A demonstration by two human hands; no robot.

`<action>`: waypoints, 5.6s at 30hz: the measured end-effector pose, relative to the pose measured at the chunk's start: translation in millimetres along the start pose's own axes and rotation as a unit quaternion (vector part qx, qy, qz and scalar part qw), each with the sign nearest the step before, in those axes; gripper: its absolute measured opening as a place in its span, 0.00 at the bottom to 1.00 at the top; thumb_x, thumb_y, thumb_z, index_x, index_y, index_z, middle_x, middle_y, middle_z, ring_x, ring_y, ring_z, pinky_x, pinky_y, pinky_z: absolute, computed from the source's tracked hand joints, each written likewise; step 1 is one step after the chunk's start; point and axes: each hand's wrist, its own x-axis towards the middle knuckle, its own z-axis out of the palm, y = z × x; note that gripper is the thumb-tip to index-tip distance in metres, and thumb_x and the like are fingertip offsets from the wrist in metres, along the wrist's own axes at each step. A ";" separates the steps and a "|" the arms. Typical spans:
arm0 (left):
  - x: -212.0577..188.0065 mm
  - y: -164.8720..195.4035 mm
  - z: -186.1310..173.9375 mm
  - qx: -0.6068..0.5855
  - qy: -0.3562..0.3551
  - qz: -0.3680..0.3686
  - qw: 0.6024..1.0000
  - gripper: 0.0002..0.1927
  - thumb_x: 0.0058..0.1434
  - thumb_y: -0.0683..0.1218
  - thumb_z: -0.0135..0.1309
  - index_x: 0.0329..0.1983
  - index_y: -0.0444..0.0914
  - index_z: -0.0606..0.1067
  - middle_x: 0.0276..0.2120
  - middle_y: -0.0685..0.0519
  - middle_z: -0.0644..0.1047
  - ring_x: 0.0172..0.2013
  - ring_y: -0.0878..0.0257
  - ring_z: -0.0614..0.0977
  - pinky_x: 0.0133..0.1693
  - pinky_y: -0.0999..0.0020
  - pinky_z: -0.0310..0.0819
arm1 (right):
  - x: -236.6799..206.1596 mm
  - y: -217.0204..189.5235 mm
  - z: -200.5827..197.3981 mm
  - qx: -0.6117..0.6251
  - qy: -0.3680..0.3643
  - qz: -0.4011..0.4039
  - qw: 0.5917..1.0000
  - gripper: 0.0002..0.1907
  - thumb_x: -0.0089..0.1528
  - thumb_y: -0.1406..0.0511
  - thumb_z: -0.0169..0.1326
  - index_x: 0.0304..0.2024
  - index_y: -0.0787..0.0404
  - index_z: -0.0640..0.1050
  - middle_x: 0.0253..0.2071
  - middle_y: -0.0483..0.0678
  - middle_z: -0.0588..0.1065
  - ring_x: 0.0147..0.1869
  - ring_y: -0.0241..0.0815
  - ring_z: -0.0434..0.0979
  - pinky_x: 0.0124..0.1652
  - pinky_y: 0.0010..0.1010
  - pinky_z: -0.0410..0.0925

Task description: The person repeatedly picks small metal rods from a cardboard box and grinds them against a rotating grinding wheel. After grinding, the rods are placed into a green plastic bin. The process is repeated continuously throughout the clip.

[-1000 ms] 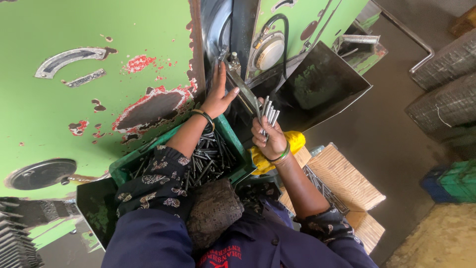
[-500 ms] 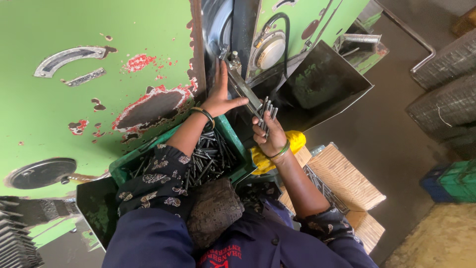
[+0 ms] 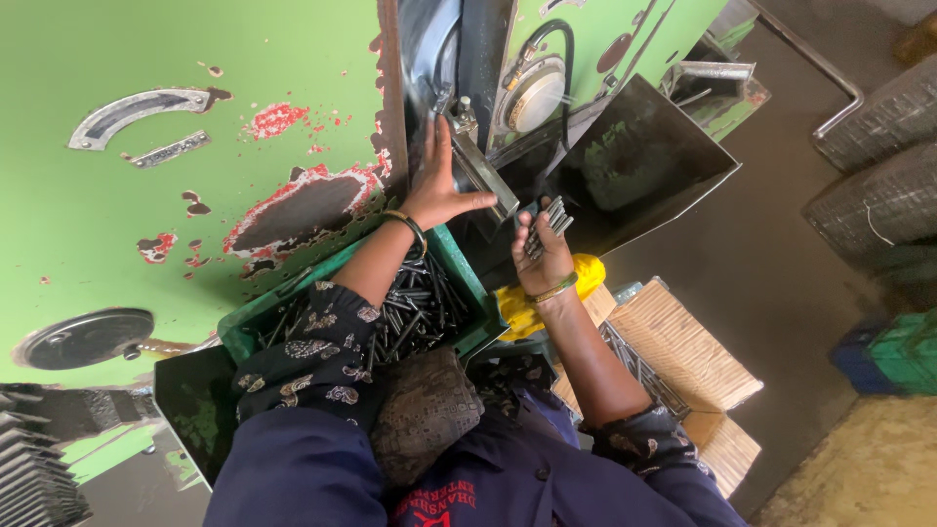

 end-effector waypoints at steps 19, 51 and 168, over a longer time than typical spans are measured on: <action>-1.5 -12.2 1.3 -0.075 -0.029 -0.005 0.997 0.58 0.68 0.60 0.58 0.79 0.39 0.28 0.76 0.30 0.27 0.77 0.39 0.31 0.74 0.46 0.34 | -21.6 -3.4 12.7 -0.039 -0.153 0.043 0.987 0.12 0.74 0.56 0.48 0.56 0.51 0.68 0.36 0.41 0.69 0.32 0.31 0.65 0.30 0.22 0.62; -3.9 -16.8 12.7 0.006 0.095 0.015 0.995 0.40 0.79 0.59 0.45 0.85 0.45 0.42 0.81 0.40 0.41 0.81 0.47 0.46 0.78 0.56 0.46 | -2.1 -0.3 5.9 0.003 -0.007 0.020 1.000 0.04 0.69 0.65 0.50 0.46 0.57 0.72 0.36 0.45 0.74 0.31 0.33 0.70 0.28 0.22 0.65; -1.0 -7.3 6.6 0.006 0.042 0.024 0.999 0.65 0.61 0.66 0.63 0.80 0.39 0.31 0.78 0.34 0.31 0.79 0.39 0.39 0.76 0.48 0.43 | -20.8 -4.0 23.3 -0.107 -0.108 0.045 0.987 0.13 0.75 0.57 0.42 0.56 0.57 0.67 0.26 0.44 0.66 0.19 0.32 0.58 0.21 0.22 0.55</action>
